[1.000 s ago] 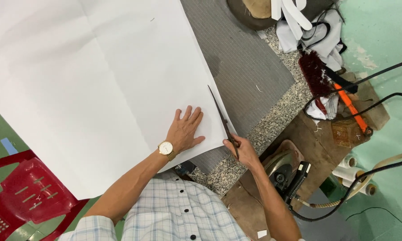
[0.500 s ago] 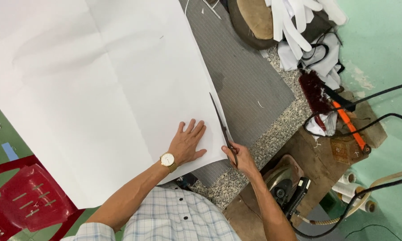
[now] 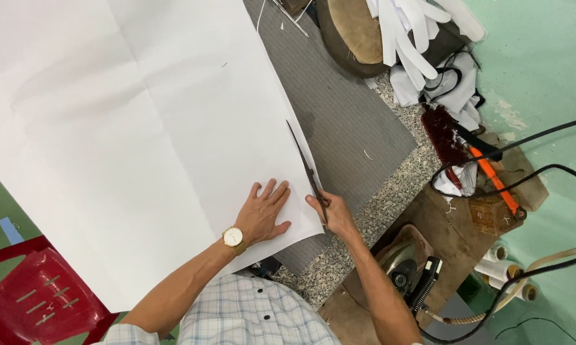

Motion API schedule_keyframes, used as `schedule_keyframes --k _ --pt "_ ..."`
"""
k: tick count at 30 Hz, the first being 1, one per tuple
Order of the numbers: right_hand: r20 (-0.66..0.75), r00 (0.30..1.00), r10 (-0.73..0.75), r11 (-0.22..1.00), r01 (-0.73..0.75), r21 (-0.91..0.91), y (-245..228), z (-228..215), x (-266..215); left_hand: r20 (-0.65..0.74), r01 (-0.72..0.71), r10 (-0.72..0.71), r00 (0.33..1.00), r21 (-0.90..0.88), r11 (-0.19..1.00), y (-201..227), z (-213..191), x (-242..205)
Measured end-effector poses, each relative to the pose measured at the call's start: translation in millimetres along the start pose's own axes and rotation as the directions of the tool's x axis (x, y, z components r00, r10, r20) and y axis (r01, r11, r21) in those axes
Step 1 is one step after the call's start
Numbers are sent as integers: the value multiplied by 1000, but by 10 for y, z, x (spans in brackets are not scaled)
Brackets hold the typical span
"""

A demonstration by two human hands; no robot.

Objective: The person cuts a large sheet of white fabric on a workbench using shears, trimming the edges to create a straight line. They then use a wooden ruler and a marker to draw a line on the fabric and iron it with a steam iron.

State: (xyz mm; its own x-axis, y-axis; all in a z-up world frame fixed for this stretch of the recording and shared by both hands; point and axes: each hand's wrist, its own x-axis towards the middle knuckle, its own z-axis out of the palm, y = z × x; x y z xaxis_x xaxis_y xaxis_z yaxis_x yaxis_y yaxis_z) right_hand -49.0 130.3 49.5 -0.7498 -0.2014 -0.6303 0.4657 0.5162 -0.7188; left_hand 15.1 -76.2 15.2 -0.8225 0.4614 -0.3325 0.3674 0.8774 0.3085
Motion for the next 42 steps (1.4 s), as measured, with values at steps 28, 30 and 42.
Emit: schedule_keyframes --k 28,30,42 --pt "43 996 81 994 -84 69 203 -107 160 -469 457 -424 775 -47 888 -1490 404 203" --pt "36 995 92 993 -94 68 173 -123 142 -477 451 -415 774 -44 892 -1510 434 221" --pt "79 992 98 994 -102 45 43 -177 30 -489 442 -407 771 -48 896 -1519 439 220"
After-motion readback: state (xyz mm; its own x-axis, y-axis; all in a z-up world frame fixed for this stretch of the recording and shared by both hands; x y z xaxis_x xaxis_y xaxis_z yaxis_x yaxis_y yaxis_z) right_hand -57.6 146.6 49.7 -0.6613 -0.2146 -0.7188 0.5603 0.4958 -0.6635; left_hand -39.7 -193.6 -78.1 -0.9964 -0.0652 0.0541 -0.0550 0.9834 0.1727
